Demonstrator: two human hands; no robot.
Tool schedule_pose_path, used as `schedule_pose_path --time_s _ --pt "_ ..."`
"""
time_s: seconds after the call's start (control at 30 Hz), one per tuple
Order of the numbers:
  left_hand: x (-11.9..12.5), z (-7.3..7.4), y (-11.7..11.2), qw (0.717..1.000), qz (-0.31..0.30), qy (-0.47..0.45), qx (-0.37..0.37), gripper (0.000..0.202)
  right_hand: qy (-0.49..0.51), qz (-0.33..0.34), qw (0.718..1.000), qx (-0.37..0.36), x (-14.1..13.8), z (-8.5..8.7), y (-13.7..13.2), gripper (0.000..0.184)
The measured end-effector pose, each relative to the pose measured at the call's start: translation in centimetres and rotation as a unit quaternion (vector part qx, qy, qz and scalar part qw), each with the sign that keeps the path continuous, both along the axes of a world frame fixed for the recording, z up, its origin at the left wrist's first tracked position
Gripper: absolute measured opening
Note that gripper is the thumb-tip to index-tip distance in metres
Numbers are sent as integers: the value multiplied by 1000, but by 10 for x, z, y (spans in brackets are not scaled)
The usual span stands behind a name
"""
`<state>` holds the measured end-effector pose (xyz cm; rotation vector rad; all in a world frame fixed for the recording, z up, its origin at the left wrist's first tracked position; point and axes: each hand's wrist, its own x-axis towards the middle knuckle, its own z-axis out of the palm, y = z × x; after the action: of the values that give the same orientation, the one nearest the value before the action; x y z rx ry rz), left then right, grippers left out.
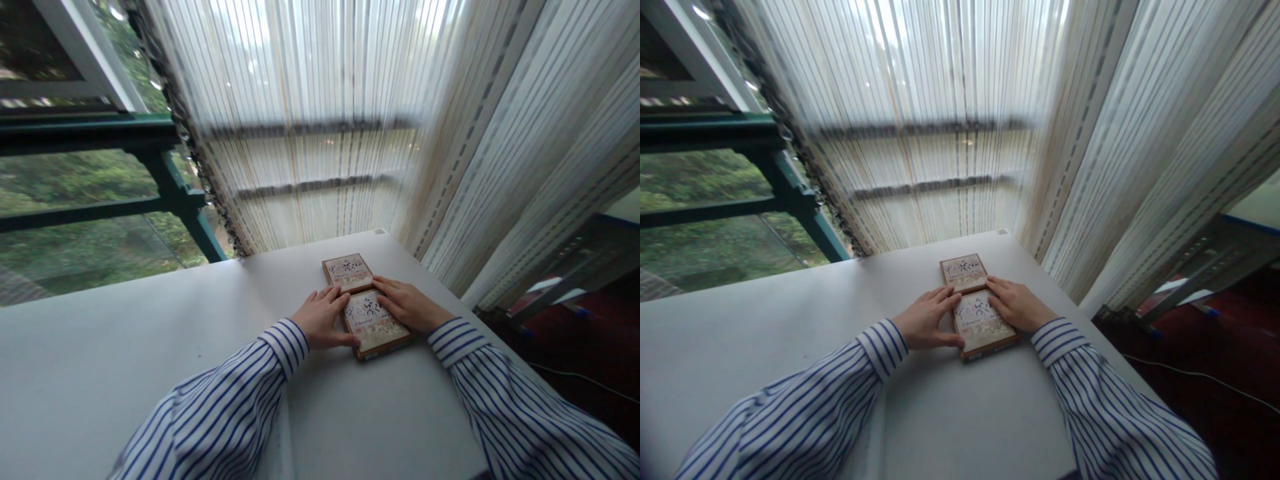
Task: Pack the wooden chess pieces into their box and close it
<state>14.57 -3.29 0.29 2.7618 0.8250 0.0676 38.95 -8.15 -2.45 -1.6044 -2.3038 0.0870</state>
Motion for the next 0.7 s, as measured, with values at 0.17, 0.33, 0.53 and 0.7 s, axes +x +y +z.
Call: schedule_pose_path --time_s 0.17,0.33,0.53,0.7 --pt "3 1 4 999 17 -37 35 69 16 6 1000 7 1 3 1 45" --pt "10 1 8 996 45 -47 61 57 35 2 999 17 1 1 6 43" --pt "15 -6 15 996 44 -41 68 47 51 1 998 27 0 -3 10 39" --pt "16 -9 18 996 33 -35 72 44 50 -4 998 27 -1 -4 8 40"
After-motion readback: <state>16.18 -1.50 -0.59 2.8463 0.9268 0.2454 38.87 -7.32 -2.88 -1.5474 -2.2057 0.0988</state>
